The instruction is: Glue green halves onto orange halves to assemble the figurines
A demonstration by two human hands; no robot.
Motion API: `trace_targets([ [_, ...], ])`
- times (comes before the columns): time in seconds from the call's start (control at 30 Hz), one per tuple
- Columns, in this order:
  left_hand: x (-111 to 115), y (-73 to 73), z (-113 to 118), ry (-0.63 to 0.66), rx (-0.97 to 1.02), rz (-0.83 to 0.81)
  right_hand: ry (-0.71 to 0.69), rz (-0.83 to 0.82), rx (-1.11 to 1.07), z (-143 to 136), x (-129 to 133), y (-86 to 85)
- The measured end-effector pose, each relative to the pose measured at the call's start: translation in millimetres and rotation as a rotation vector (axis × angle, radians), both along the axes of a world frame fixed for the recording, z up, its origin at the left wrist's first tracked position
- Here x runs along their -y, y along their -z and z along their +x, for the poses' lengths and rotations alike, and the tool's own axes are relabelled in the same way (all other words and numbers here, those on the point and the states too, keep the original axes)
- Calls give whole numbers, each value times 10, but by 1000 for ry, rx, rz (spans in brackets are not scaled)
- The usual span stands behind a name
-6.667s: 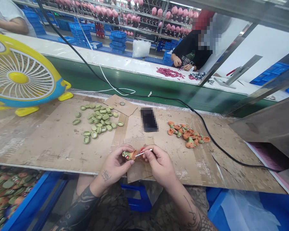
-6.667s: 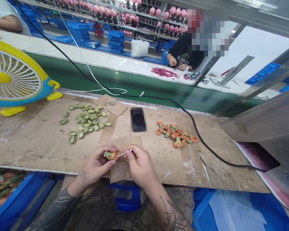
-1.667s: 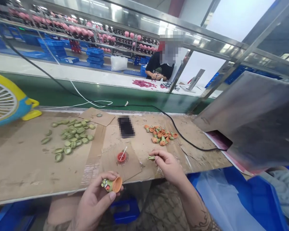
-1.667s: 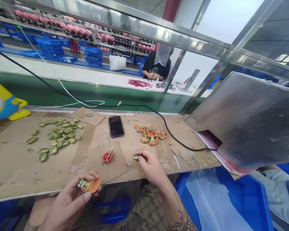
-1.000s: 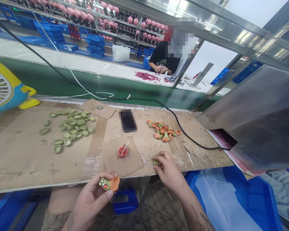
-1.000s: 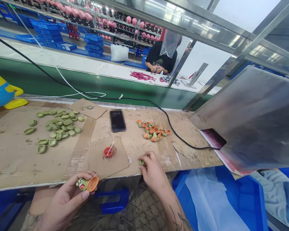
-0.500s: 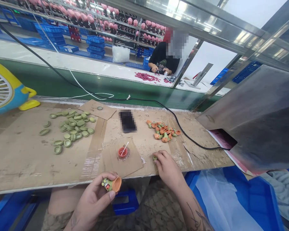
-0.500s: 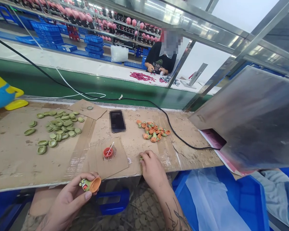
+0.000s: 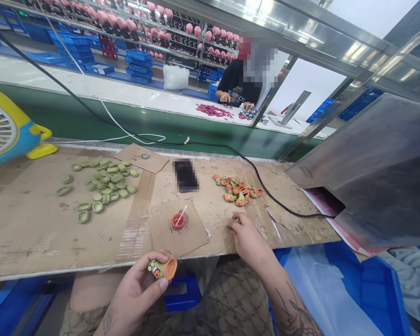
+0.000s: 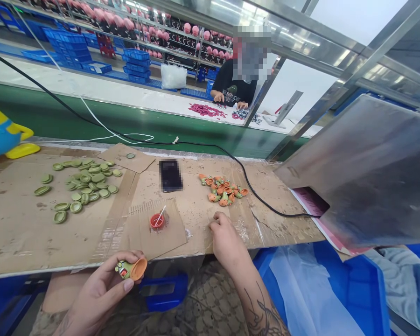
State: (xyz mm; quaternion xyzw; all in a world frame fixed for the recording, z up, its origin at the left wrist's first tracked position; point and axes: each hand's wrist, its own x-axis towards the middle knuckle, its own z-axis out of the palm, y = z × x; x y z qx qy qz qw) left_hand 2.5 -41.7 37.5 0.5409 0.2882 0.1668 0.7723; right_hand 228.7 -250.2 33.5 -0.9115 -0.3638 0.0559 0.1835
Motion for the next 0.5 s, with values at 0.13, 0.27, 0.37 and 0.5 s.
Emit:
trace_targets([
  [0.13,10,-5,3,7,14,-5,16,-6,-28,20,-95,-24],
  [0.27,-12,-16,-22,13,0,4,-38,6,-84,77,-106,-74],
  [0.37,-30,-10,-37,3,5,-2,-67,40,-121,119,-64,-85],
  [0.5,-36,3,-22,3,31,7,-57,165,-194,-12,-52,-119],
])
